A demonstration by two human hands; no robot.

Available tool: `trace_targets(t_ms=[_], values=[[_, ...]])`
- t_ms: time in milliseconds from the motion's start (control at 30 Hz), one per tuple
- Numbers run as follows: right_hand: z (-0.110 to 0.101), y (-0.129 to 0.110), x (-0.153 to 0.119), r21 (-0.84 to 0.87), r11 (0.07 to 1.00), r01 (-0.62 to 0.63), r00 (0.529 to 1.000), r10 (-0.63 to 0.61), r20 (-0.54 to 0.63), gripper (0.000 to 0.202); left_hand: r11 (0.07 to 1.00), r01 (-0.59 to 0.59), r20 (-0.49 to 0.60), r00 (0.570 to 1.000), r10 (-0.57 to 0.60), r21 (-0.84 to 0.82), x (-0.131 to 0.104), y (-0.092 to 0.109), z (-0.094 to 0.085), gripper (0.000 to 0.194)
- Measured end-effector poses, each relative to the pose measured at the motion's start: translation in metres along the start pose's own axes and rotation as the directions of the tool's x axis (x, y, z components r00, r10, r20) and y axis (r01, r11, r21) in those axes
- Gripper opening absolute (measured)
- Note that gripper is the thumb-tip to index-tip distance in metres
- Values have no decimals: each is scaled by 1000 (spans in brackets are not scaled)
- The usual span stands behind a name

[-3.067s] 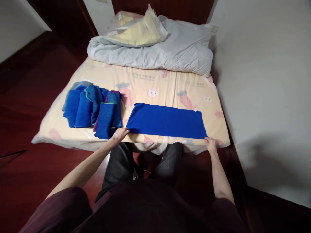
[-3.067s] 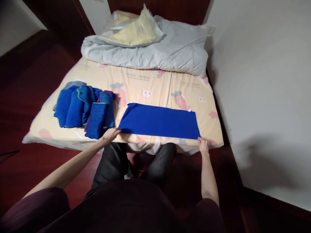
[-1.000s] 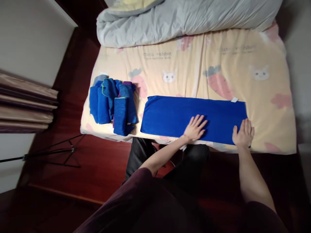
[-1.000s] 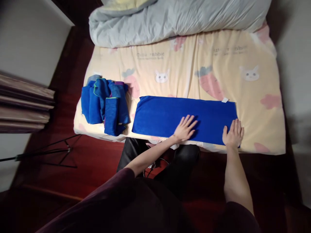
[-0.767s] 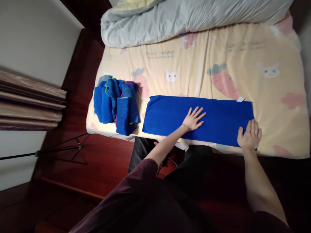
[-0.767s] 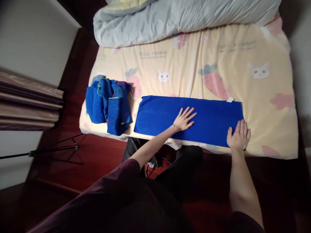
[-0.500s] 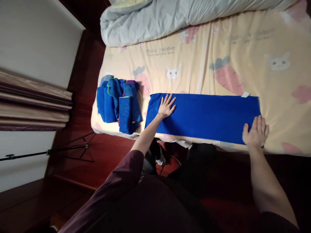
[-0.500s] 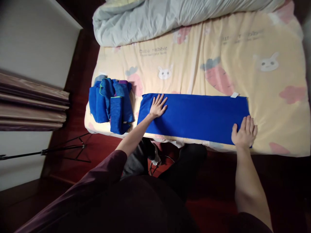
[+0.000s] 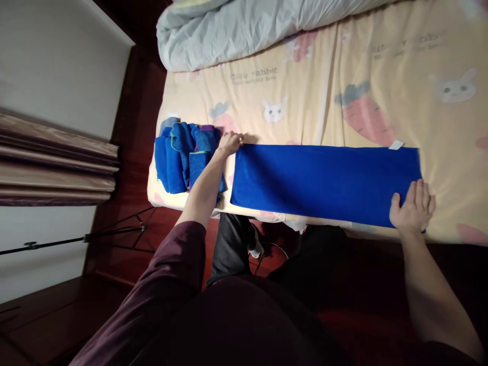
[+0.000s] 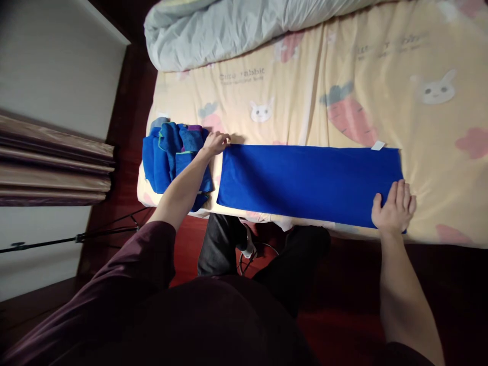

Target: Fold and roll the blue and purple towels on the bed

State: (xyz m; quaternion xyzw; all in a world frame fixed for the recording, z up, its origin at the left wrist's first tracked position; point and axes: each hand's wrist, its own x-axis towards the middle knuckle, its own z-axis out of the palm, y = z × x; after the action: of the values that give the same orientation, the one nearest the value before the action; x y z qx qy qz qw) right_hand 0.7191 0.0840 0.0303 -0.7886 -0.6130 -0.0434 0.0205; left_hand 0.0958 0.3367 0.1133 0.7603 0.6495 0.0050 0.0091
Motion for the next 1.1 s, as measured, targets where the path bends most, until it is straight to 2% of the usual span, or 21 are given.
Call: trace_targets(t_ms=[100, 133, 167, 200, 233, 300, 367, 433, 533, 667, 733, 800, 867, 933, 1000, 1033, 1100], values=[[-1, -1, 0, 5, 1000, 1, 1000, -1, 0, 80, 1000, -9, 11, 1000, 9, -14, -23, 41, 12, 44], [-1, -1, 1, 1, 1000, 1, 1000, -1, 1, 80, 998, -49, 9, 999, 50, -35, -36, 58, 20, 50], [0, 0, 1, -3, 1000, 0, 1000, 0, 6, 80, 986, -135, 31, 990, 138, -97, -50, 73, 29, 53], [2, 1, 2, -6, 1000, -2, 1000, 2, 12, 80, 962, -218, 56, 972, 230, -166, -64, 85, 39, 55], [3, 2, 2, -5, 1000, -5, 1000, 5, 19, 80, 945, -250, 65, 961, 269, -212, -76, 91, 48, 57], [6, 3, 3, 10, 1000, -15, 999, 15, 36, 79, 956, -159, 40, 984, 174, -248, -93, 87, 62, 61], [7, 3, 4, 32, 999, -28, 998, 26, 51, 78, 967, 10, 7, 1000, -9, -256, -99, 68, 69, 65], [6, 0, 3, 44, 998, -41, 997, 38, 68, 75, 957, 109, 3, 994, -112, -270, -96, 48, 70, 68], [-3, -4, 1, 35, 998, -56, 993, 52, 110, 71, 944, 142, 11, 989, -146, -298, -90, 36, 68, 71], [-27, -20, 8, -26, 998, -62, 979, 66, 193, 69, 932, 161, 5, 986, -168, -325, -91, 43, 67, 74], [-40, -51, 19, -36, 995, -91, 977, 96, 190, 69, 930, 152, 0, 987, -161, -336, -93, 44, 69, 76], [-48, -106, 34, 44, 998, -47, 986, 39, 160, 68, 928, 142, -8, 988, -154, -345, -93, 42, 71, 77], [-49, -181, 48, 193, 973, 129, 979, -155, 131, 69, 928, 136, -16, 989, -150, -346, -93, 40, 73, 78], [-44, -256, 56, 332, 891, 309, 929, -357, 94, 69, 931, 134, -19, 989, -149, -340, -93, 39, 73, 79], [-34, -312, 57, 423, 815, 397, 873, -477, 100, 69, 933, 142, -17, 988, -157, -331, -93, 42, 69, 79], [-29, -327, 56, 455, 790, 411, 853, -510, 114, 69, 932, 152, -15, 986, -166, -330, -94, 44, 67, 78], [-19, -330, 57, 486, 774, 406, 845, -521, 124, 70, 924, 176, -8, 982, -190, -339, -95, 48, 62, 76]])
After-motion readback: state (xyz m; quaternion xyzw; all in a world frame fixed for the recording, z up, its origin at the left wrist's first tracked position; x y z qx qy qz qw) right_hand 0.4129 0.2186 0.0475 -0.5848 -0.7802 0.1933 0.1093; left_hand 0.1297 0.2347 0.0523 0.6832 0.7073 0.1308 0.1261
